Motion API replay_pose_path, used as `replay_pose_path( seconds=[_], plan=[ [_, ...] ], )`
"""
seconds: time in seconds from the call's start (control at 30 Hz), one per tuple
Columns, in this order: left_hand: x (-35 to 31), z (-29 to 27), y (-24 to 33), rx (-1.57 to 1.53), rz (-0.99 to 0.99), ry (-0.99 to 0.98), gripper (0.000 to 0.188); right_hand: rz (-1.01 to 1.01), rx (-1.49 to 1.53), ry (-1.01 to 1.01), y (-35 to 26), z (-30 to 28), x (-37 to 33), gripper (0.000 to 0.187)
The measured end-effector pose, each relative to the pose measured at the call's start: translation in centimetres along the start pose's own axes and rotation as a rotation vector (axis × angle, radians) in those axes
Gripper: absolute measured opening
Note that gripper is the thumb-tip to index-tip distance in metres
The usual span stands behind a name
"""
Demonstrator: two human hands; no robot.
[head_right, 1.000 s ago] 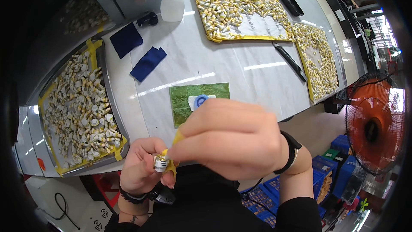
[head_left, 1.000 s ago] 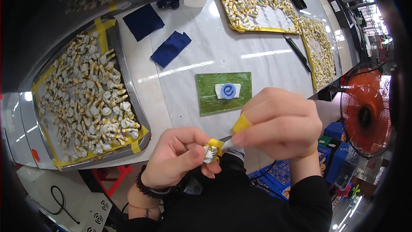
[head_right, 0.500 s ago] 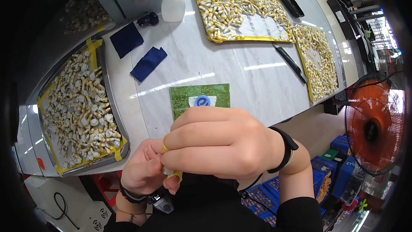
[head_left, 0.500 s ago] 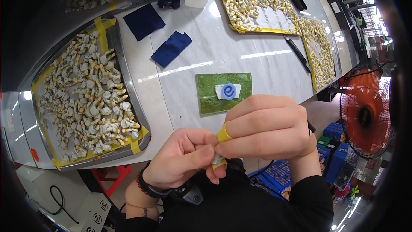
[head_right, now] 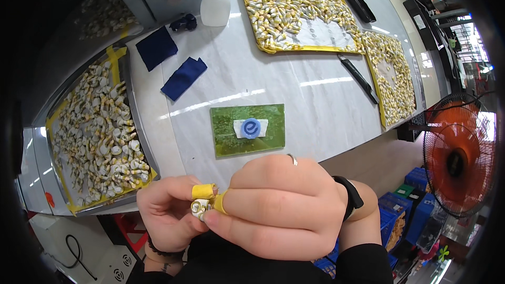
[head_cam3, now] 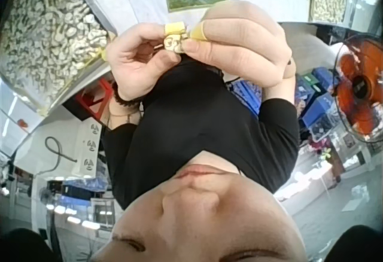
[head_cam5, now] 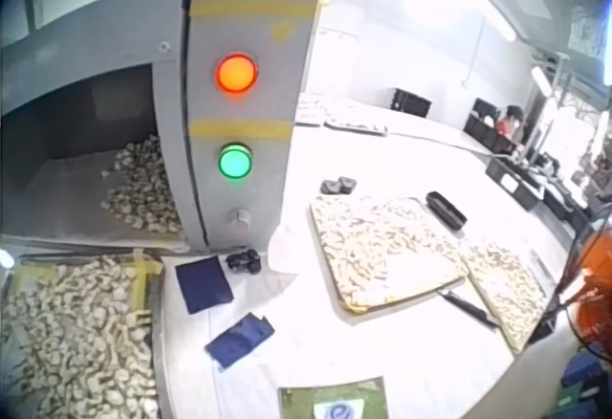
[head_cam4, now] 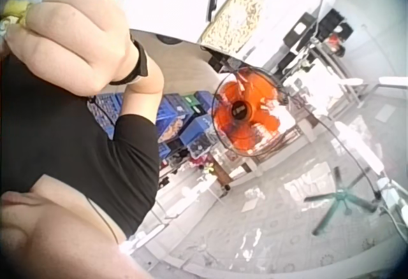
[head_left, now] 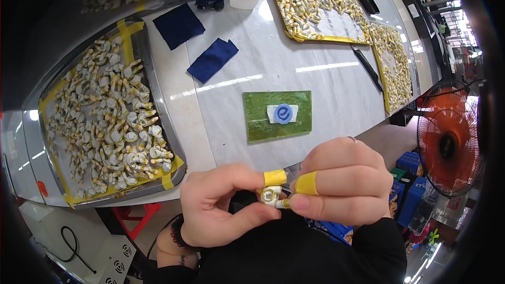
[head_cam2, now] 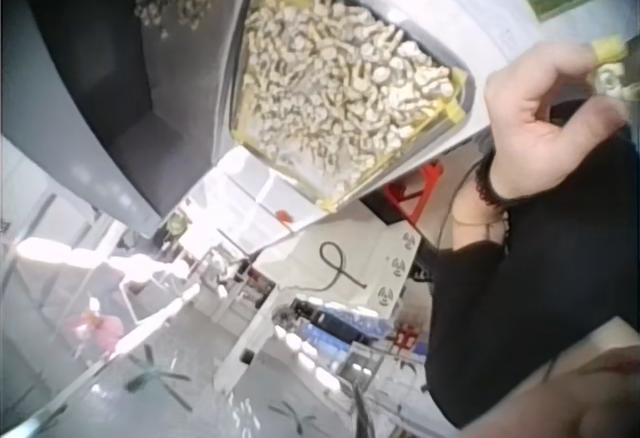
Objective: The person repeatedly picks small white-and-yellow cylindrical objects from a tray, applies a small amount of blue paste from a green pad to the object's tip, and places the treated object onto a second tray. This cycle continues throughout the clip.
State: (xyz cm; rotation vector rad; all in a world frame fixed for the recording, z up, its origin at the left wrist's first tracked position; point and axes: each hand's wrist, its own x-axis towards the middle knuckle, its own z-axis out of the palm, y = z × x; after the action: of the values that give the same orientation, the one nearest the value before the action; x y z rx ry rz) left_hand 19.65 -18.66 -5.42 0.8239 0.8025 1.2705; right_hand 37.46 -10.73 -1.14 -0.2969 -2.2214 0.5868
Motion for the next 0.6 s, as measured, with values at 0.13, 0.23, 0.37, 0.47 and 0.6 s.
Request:
replay_pose_path(
  seconds=[0.13,0.23,0.37,0.47,0.6],
  plan=[
    [0.5,-0.3,-0.2,0.064,0.057,-0.055,0.026,0.017,0.007,0.035,-0.2,0.1,-0.8,0.018],
    [0.9,0.0,-0.1,0.159,0.071,-0.045,0.026,0.105,-0.042,-0.003,-0.1,-1.2,-0.9,0.017],
    [-0.1,-0.2,0.2,0.078,0.035,0.068,0.030,0.397,-0.509,0.129,1.1,-7.3,-1.9,0.025],
    [-0.4,-0.4,-0.1,0.078,-0.006,0.116,0.031,0.761,-0.703,0.227,8.0,-15.0,-5.8,0.029],
    [-0.3,-0.3,-0.4,0.060,-0.063,0.017,0.029,1.237,-0.772,-0.131,14.2,-25.2,-16.1,0.038]
  ],
)
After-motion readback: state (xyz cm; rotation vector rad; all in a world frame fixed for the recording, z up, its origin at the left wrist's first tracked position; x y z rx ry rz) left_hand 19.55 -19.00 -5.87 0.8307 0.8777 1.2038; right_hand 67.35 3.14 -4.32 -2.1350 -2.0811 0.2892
